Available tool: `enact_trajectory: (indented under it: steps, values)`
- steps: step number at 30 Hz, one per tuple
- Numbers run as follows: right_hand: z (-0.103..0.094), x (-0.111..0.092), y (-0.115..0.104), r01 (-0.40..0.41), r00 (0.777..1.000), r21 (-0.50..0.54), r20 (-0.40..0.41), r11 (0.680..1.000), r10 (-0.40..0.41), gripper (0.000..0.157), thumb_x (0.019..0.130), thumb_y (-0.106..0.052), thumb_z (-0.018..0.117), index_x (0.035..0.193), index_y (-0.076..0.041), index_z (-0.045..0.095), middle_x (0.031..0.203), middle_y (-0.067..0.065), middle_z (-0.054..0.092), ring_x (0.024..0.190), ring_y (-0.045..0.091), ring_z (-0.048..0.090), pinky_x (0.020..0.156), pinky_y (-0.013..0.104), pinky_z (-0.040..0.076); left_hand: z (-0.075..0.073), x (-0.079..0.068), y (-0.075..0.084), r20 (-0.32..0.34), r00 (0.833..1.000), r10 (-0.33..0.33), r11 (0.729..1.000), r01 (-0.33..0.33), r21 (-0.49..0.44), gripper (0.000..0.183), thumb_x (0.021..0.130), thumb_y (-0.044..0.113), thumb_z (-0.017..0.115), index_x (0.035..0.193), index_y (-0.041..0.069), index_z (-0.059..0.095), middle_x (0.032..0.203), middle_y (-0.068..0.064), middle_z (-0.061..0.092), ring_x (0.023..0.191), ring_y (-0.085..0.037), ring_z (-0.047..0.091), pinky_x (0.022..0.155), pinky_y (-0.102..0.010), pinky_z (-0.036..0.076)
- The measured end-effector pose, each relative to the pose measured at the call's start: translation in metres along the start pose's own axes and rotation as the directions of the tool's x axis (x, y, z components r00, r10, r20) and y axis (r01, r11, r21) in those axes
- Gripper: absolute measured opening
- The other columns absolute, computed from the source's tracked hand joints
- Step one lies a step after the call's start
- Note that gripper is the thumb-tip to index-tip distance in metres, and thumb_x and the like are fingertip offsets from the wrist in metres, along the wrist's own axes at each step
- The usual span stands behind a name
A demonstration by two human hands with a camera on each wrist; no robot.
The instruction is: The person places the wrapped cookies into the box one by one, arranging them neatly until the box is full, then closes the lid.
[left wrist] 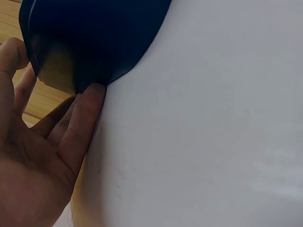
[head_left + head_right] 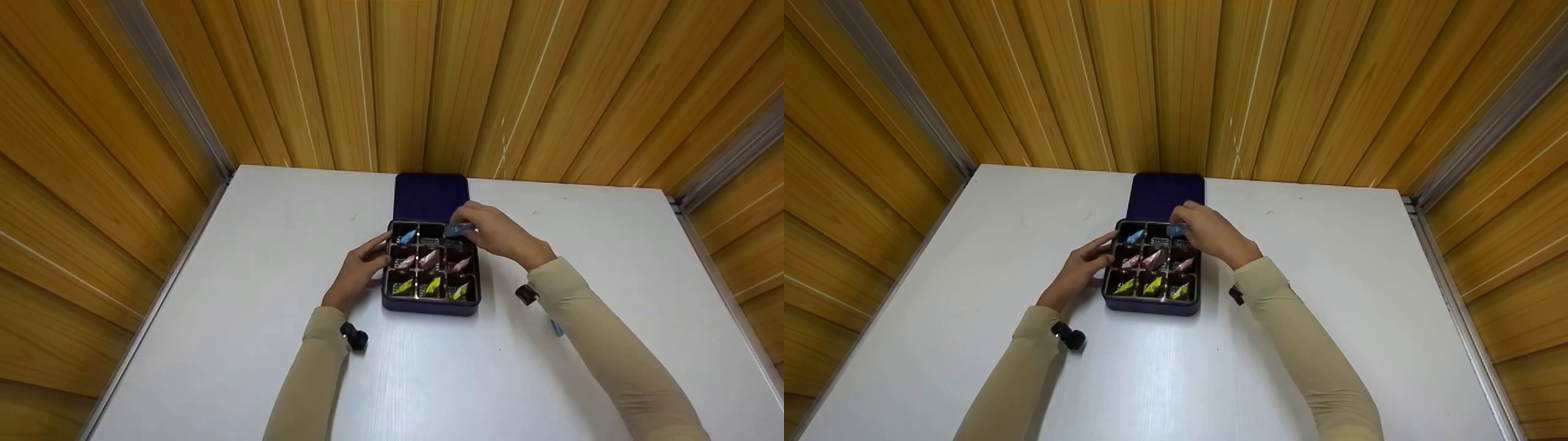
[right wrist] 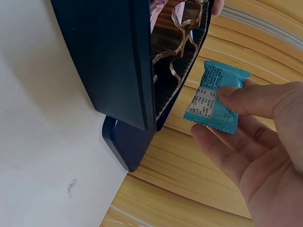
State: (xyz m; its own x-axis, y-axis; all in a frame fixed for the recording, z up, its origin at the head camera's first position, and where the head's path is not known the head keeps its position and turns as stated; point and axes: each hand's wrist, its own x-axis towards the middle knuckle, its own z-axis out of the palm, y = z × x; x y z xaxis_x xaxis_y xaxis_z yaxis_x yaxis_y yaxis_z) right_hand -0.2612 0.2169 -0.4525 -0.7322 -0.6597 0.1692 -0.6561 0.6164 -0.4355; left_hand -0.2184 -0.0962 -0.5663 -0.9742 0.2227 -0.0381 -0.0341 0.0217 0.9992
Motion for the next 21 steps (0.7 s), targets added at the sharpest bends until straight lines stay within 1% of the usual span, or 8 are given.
enact_trajectory:
  steps: [7, 12, 21]
  values:
    - [0.002, 0.01, -0.006, -0.003, 0.999, -0.011, 0.045, 1.0, 0.003, 0.025, 0.096, 0.009, 0.072, 0.119, -0.002, 0.071, 0.116, 0.012, 0.067, 0.111, 0.032, 0.068, 0.097, 0.047, 0.057, 0.0, 0.001, -0.003, 0.007, 1.0, -0.003, 1.0, 0.003, -0.019, 0.059, 0.103, 0.014, 0.067, 0.159, 0.021, 0.053, 0.149, -0.018, 0.059, 0.126, -0.033, 0.063, 0.091, -0.055, 0.06]
    - [0.004, 0.016, -0.008, 0.015, 0.998, -0.015, 0.06, 1.0, -0.015, 0.024, 0.097, 0.009, 0.071, 0.119, -0.001, 0.071, 0.116, 0.013, 0.067, 0.111, 0.033, 0.068, 0.097, 0.048, 0.057, -0.001, -0.001, -0.001, 0.01, 1.0, -0.002, 1.0, 0.002, -0.003, 0.058, 0.103, 0.013, 0.067, 0.158, 0.025, 0.055, 0.149, -0.016, 0.06, 0.127, -0.032, 0.063, 0.092, -0.055, 0.059]
    - [0.008, 0.027, -0.01, 0.049, 0.995, -0.021, 0.084, 0.999, -0.048, 0.022, 0.098, 0.008, 0.07, 0.118, -0.001, 0.072, 0.116, 0.014, 0.067, 0.111, 0.032, 0.068, 0.097, 0.046, 0.057, 0.0, -0.001, 0.0, 0.006, 0.999, -0.033, 0.999, 0.034, -0.035, 0.058, 0.102, 0.013, 0.066, 0.157, 0.029, 0.057, 0.147, -0.013, 0.061, 0.125, -0.029, 0.064, 0.092, -0.051, 0.06]
